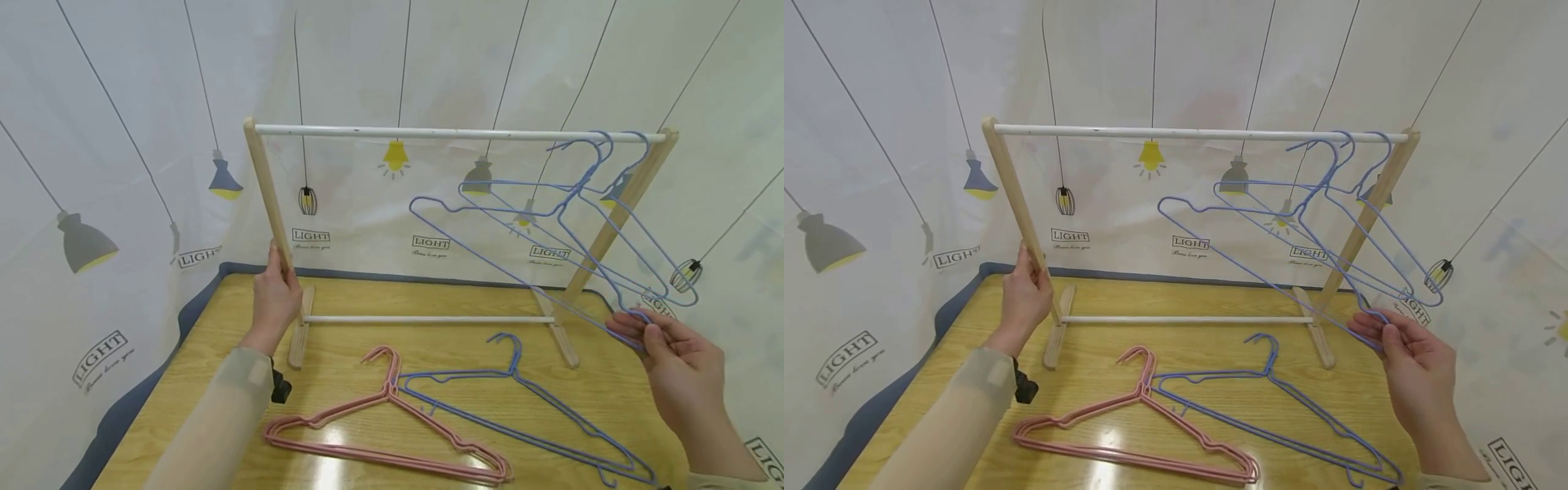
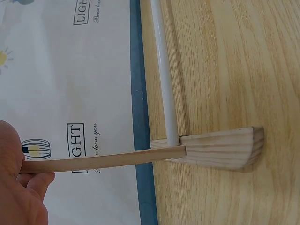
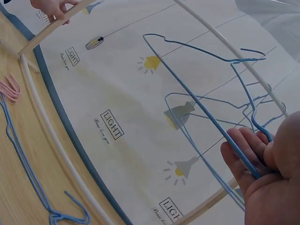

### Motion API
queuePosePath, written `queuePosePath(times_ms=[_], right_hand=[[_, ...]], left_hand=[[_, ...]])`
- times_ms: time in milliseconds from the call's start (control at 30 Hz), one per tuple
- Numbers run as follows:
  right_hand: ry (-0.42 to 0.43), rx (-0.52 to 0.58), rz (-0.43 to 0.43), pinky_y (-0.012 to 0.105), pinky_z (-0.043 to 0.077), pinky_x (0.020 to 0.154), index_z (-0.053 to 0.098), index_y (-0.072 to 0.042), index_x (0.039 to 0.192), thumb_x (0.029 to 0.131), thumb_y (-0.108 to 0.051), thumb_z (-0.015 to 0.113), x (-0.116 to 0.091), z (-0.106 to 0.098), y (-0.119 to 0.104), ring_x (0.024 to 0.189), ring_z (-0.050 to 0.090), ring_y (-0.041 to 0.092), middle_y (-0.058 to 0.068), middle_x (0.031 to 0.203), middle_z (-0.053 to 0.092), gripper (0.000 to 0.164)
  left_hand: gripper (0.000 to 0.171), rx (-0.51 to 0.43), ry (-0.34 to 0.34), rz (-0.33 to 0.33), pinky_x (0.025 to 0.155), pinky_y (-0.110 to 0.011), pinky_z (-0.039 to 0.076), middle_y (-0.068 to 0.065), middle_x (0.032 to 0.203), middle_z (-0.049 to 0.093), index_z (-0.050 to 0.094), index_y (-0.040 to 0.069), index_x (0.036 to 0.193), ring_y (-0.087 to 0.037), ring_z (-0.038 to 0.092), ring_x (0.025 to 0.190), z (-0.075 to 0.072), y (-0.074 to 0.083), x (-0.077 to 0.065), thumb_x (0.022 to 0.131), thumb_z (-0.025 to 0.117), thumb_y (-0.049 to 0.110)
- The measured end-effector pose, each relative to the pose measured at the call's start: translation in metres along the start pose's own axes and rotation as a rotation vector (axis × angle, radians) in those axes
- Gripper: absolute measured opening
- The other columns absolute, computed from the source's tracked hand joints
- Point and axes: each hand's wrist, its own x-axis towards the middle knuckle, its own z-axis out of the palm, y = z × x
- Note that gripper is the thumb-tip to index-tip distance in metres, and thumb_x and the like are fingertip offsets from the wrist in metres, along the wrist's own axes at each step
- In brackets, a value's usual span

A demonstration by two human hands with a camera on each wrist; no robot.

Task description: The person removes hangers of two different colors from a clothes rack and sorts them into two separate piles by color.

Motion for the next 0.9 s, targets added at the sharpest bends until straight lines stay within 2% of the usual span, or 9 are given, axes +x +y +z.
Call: queuePosePath(times_ms=[100,233,400,600,733,900], right_hand=[[-0.040,0.034,0.065,0.030,0.053,0.095,0.068,0.005,0.132,0.109,0.002,0.048,-0.011,-0.012,0.006,0.104,0.076,0.026,0.018,0.115,0.077,0.030],[-0.055,-0.006,0.144,0.029,0.053,0.094,0.071,-0.004,0.132,0.111,0.000,0.047,-0.025,-0.029,0.013,0.106,0.076,0.024,0.015,0.117,0.077,0.032],[-0.083,-0.030,0.213,0.032,0.055,0.093,0.071,-0.008,0.130,0.112,-0.002,0.047,-0.042,-0.050,0.023,0.107,0.075,0.024,0.014,0.119,0.076,0.031],[-0.108,-0.096,0.362,0.030,0.056,0.093,0.075,-0.020,0.124,0.113,-0.008,0.047,-0.064,-0.074,0.034,0.107,0.075,0.021,0.006,0.120,0.076,0.032],[-0.134,-0.088,0.431,0.030,0.057,0.091,0.076,-0.020,0.120,0.114,-0.002,0.042,-0.076,-0.088,0.043,0.104,0.075,0.021,0.007,0.116,0.077,0.039],[-0.087,-0.043,0.575,0.033,0.059,0.089,0.077,-0.020,0.112,0.112,0.006,0.038,-0.087,-0.096,0.053,0.101,0.076,0.023,0.010,0.110,0.078,0.047]], left_hand=[[0.063,0.000,-0.001,0.002,0.061,-0.053,0.056,-0.031,0.096,0.069,0.032,0.008,0.164,-0.043,0.070,0.076,0.001,0.000,0.000,0.105,0.054,0.000],[0.064,0.001,0.000,0.003,0.060,-0.052,0.056,-0.030,0.095,0.069,0.031,0.009,0.164,-0.042,0.070,0.075,0.001,-0.001,0.000,0.105,0.054,0.000],[0.064,0.001,-0.002,-0.001,0.061,-0.052,0.055,-0.030,0.095,0.069,0.031,0.010,0.164,-0.042,0.069,0.075,0.001,0.000,0.000,0.105,0.054,0.000],[0.065,0.009,-0.008,-0.008,0.064,-0.054,0.056,-0.031,0.098,0.069,0.030,0.010,0.165,-0.044,0.070,0.078,0.000,0.001,0.001,0.105,0.054,0.000],[0.064,0.011,-0.011,-0.013,0.065,-0.055,0.057,-0.031,0.099,0.069,0.030,0.009,0.165,-0.045,0.070,0.080,0.000,0.002,0.001,0.106,0.053,0.000],[0.064,0.011,-0.006,-0.022,0.066,-0.055,0.057,-0.031,0.099,0.069,0.030,0.009,0.165,-0.045,0.070,0.082,0.000,0.001,0.000,0.106,0.053,0.001]])
